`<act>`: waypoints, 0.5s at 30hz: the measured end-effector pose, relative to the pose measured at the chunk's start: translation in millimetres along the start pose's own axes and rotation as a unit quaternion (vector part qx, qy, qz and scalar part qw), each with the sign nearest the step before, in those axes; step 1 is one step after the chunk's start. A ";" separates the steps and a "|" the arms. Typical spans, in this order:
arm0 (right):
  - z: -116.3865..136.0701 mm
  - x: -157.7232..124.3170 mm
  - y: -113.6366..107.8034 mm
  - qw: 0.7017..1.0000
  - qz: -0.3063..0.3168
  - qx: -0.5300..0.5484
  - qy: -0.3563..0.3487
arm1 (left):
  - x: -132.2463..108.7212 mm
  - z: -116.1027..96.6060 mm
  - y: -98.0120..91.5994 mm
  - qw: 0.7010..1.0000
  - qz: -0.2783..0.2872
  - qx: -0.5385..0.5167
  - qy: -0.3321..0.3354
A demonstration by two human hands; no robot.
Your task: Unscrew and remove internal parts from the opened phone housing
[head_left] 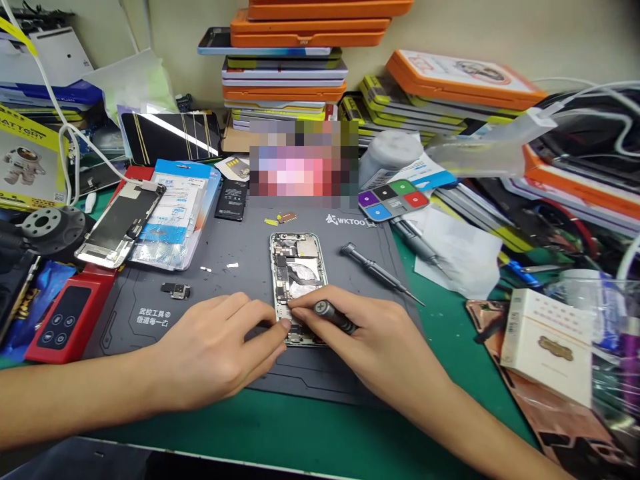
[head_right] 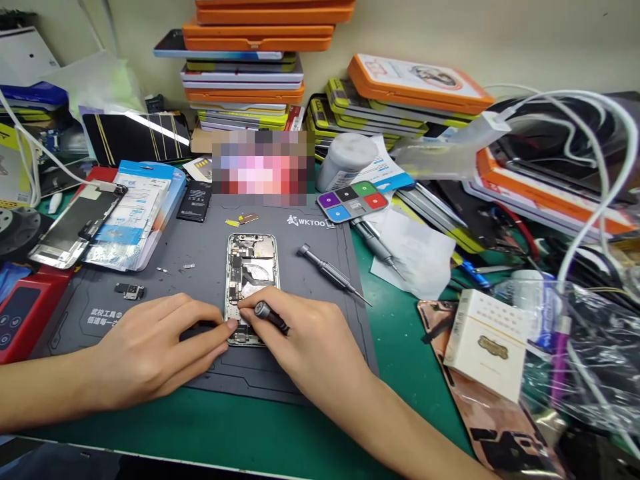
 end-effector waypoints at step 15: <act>-1.4 4.6 0.2 0.996 0.035 0.032 0.069 | -0.3 0.9 0.6 1.000 -0.006 0.004 0.004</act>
Point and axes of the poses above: each hand's wrist, its own x-axis towards the middle knuckle, its own y-axis out of the palm, z = x × y, the point moved 6 cm from there along x, towards the middle knuckle, and after that the axes turned 14 degrees about -x, right-handed, at the moved point
